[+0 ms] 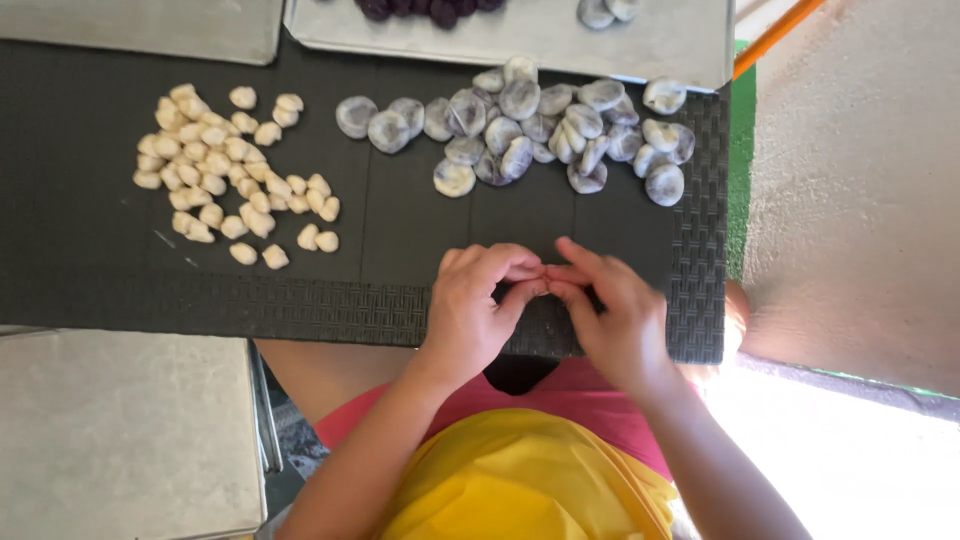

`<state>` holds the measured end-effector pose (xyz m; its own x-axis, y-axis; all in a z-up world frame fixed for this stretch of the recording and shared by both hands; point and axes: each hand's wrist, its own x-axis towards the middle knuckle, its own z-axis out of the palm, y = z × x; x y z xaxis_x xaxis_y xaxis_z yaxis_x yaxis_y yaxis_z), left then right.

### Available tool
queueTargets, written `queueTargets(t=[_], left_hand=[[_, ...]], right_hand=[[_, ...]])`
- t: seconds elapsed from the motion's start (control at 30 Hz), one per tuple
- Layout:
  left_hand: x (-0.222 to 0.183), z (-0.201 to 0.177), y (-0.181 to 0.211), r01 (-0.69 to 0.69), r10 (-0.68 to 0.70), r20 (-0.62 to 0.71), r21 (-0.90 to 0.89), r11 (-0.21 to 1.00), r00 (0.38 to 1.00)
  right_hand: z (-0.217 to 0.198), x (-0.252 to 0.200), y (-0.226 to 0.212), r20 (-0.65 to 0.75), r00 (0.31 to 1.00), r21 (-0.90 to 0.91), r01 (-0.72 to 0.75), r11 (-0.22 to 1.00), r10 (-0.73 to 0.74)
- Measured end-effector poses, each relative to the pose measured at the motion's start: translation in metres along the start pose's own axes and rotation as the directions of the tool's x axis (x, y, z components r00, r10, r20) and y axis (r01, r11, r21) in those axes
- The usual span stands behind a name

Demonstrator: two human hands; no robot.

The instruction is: A person is manually flattening small pieces of white dough, adding a purple filling, sealing them, and arranging them on a baking tray.

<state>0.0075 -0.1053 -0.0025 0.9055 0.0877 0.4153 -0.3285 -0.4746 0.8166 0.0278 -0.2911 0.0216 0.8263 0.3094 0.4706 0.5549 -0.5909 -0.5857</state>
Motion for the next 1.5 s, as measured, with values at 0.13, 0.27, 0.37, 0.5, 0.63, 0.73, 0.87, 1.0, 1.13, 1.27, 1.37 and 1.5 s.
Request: queueTargets(t=[0.13, 0.27, 0.37, 0.5, 0.63, 0.73, 0.87, 1.0, 1.13, 1.27, 1.37, 1.5], left_hand=[[-0.003, -0.004, -0.002, -0.044, 0.047, 0.107, -0.03, 0.999, 0.993], [-0.004, -0.016, -0.005, 0.003, 0.009, 0.122, -0.096, 0.995, 0.992], [-0.011, -0.013, -0.006, -0.05, 0.056, 0.192, -0.035, 0.998, 0.98], [-0.014, -0.019, -0.011, -0.045, 0.05, 0.231, -0.027, 0.999, 0.972], [0.006, -0.058, -0.022, -0.123, 0.098, 0.127, 0.21, 0.97, 0.987], [0.012, -0.102, -0.051, -0.101, 0.114, 0.015, 0.587, 0.803, 0.993], [0.012, -0.124, -0.079, -0.01, 0.044, -0.023, 0.782, 0.623, 0.999], [0.019, -0.128, -0.079, -0.017, 0.042, -0.011, 0.785, 0.619, 0.999], [0.024, -0.13, -0.086, -0.048, 0.098, -0.009, 0.828, 0.559, 0.995], [0.04, -0.12, -0.048, -0.062, 0.135, -0.075, 0.605, 0.794, 0.988], [0.037, -0.092, 0.006, 0.024, 0.006, -0.203, 0.143, 0.989, 0.979], [0.011, -0.029, 0.012, 0.123, -0.223, -0.166, -0.465, 0.877, 0.961]], right_hand=[[-0.013, 0.044, 0.021, 0.445, 0.847, 0.09, -0.366, 0.926, 0.291], [-0.022, 0.11, 0.001, 0.821, 0.494, -0.127, -0.333, 0.934, 0.287], [0.002, 0.093, 0.004, 0.835, 0.451, -0.373, 0.04, 0.927, 0.316], [0.007, 0.114, -0.004, 0.853, 0.358, -0.444, 0.113, 0.889, 0.38], [0.005, 0.114, -0.003, 0.857, 0.335, -0.425, 0.031, 0.905, 0.392], [-0.003, 0.103, 0.004, 0.847, 0.436, -0.339, 0.006, 0.941, 0.303], [-0.027, 0.087, -0.007, 0.794, 0.608, -0.053, 0.068, 0.996, 0.001], [-0.022, 0.066, 0.004, 0.726, 0.674, -0.004, 0.207, 0.978, -0.139], [-0.048, 0.093, 0.006, 0.618, 0.784, -0.111, 0.001, 0.994, 0.068], [-0.072, 0.156, 0.044, 0.305, 0.951, -0.38, 0.176, 0.908, -0.056], [-0.047, 0.133, 0.077, 0.201, 0.979, -0.464, 0.089, 0.881, 0.007], [-0.012, 0.064, -0.019, 0.46, 0.876, 0.437, -0.365, 0.822, 0.145]])
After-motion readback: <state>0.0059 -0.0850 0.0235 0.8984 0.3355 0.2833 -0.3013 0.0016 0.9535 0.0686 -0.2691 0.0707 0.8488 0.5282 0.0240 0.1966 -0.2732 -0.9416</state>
